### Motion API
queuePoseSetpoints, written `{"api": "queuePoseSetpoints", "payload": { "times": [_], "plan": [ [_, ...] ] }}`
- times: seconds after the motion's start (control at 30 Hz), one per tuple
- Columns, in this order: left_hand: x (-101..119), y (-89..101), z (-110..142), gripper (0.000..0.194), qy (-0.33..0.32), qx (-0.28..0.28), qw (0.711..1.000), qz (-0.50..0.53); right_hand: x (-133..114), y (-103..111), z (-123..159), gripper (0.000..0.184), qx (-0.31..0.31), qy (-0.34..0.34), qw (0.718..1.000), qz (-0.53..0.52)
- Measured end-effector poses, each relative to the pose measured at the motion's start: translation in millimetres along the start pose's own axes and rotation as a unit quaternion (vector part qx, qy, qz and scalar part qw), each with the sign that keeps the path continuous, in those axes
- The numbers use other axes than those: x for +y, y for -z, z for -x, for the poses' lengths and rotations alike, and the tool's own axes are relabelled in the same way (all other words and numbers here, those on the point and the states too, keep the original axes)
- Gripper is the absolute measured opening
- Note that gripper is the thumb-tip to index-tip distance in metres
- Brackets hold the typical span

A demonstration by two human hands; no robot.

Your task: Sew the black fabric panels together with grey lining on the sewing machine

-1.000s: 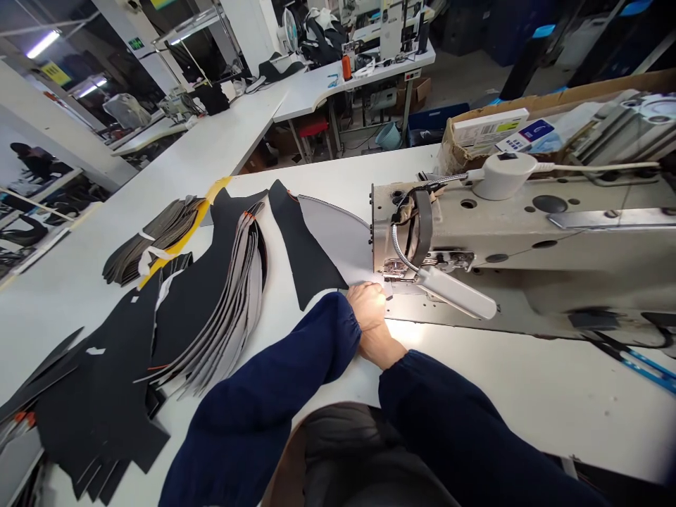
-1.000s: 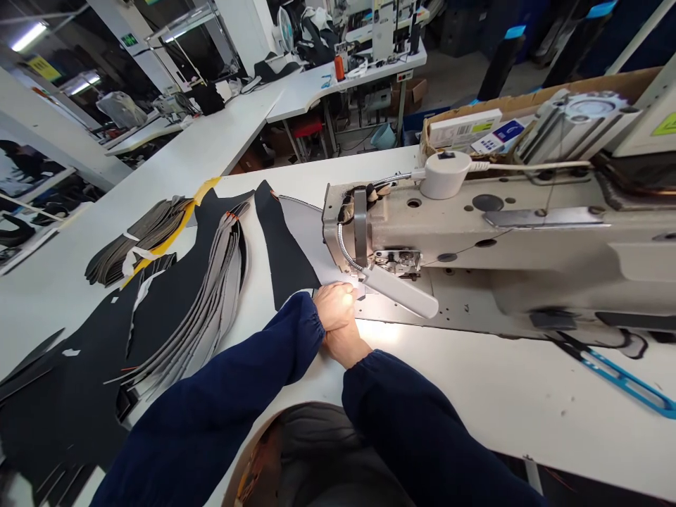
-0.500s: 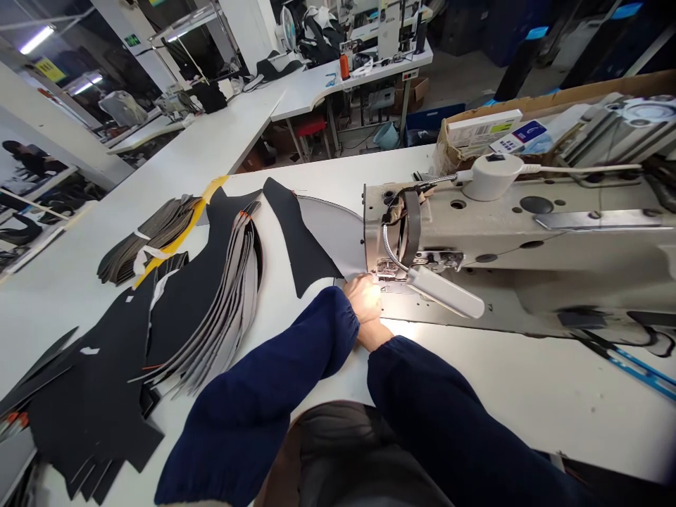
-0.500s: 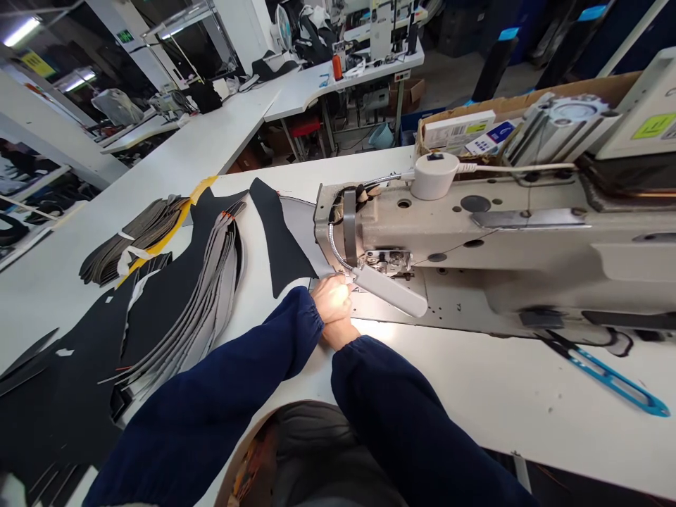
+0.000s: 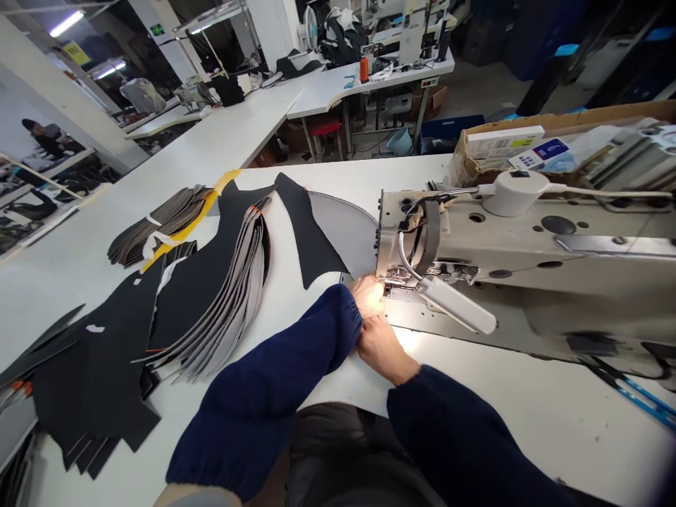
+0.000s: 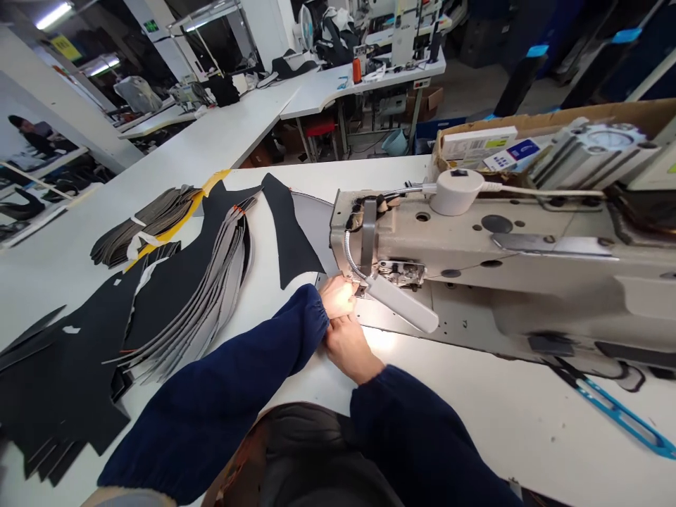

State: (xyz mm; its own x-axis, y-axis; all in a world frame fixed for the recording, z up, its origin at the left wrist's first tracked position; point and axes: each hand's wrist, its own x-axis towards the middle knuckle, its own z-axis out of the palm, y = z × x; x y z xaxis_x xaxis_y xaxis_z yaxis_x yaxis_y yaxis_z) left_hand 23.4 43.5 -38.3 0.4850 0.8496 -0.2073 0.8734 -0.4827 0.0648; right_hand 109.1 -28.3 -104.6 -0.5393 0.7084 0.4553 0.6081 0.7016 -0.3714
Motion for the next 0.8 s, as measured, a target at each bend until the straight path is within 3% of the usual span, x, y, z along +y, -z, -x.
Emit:
{"api": "queuePoseSetpoints", "payload": {
  "times": [0.1, 0.2, 0.37, 0.6, 0.8],
  "plan": [
    [-1, -6.0, -2, 0.030, -0.006, 0.028, 0.999, 0.021, 9, 29, 28, 0.026, 0.012, 0.028, 0.999, 0.009],
    [-1, -11.0, -2, 0.029, -0.002, 0.062, 0.997, 0.046, 22, 44, 45, 0.025, 0.055, 0.021, 0.998, 0.010],
    [-2, -22.4, -1, 0.025, -0.007, 0.101, 0.992, 0.072, 31, 45, 49, 0.026, 0.044, 0.010, 0.999, -0.009],
    [-7, -33.2, 6, 0.029, -0.044, 0.166, 0.981, 0.092, 28, 47, 44, 0.027, 0.003, -0.074, 0.996, -0.039],
    [-3, -33.5, 9, 0.026, -0.023, 0.161, 0.980, 0.115, 12, 52, 43, 0.035, 0.023, -0.134, 0.988, -0.079]
  ]
}}
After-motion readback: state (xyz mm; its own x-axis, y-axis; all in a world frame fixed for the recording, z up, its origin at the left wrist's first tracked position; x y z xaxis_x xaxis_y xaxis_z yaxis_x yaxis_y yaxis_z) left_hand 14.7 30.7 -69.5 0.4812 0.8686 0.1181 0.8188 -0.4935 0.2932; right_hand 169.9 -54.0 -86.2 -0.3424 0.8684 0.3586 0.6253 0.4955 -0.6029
